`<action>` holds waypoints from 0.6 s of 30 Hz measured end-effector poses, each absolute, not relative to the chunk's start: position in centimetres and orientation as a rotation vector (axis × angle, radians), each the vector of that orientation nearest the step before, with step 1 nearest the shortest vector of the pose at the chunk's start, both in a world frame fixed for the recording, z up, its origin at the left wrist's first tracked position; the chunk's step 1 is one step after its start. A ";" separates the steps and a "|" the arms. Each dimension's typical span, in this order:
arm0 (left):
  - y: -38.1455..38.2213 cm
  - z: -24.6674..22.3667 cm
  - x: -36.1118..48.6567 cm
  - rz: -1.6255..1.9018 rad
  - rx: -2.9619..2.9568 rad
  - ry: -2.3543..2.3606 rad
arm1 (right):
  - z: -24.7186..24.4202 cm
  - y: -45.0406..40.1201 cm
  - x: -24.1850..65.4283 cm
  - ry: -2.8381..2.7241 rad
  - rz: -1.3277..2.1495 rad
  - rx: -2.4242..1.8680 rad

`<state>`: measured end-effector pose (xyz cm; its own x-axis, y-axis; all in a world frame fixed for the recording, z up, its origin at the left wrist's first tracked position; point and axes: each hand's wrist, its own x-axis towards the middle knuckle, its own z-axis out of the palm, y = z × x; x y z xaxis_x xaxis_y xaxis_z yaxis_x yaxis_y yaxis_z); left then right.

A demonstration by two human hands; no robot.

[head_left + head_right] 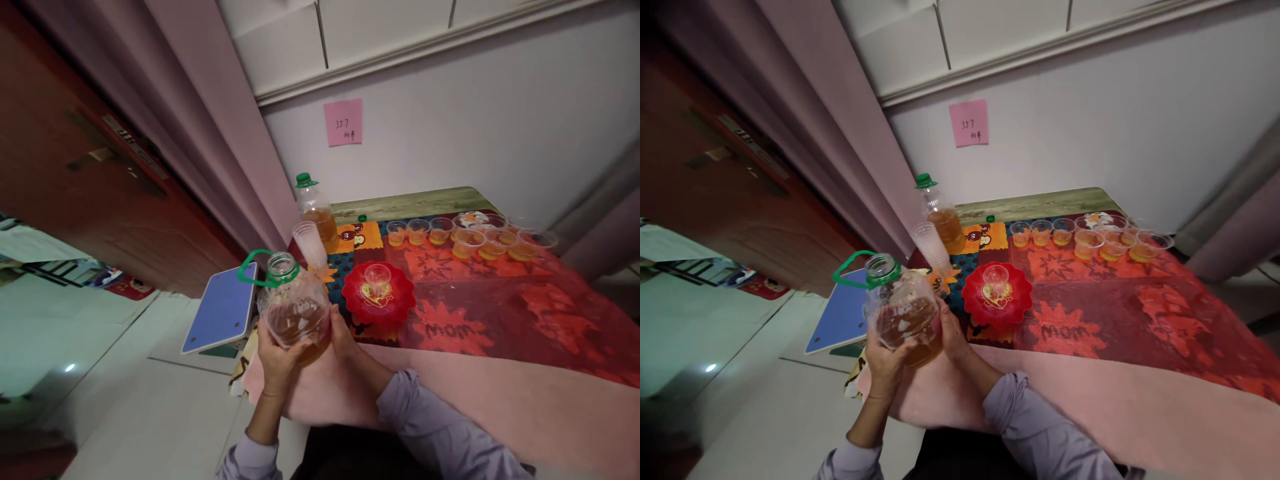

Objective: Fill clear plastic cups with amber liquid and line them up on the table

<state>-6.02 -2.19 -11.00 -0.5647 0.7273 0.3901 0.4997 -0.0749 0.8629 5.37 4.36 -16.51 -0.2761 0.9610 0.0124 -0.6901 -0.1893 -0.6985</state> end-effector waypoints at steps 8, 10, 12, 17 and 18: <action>-1.9 -7.1 -3.5 1.392 1.693 2.181 | -16.4 4.8 4.5 -0.200 1.977 -0.384; -1.7 -6.5 -3.1 1.304 1.751 2.225 | -16.0 4.7 4.6 -0.176 2.036 -0.322; -1.6 -6.2 -2.7 1.204 1.784 2.284 | -15.5 4.5 4.8 -0.158 2.089 -0.265; -1.3 -5.4 -2.0 0.952 1.843 2.340 | -13.8 3.6 5.5 -0.142 2.120 -0.192; -1.2 -5.3 -1.8 0.915 1.860 2.344 | -13.4 3.4 5.7 -0.149 2.124 -0.175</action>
<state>-1.79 -1.19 -5.28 -0.2930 0.8942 0.3383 0.8870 0.1222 0.4452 5.68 3.41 -13.36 -0.5256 0.8481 -0.0665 -0.8305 -0.5285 -0.1758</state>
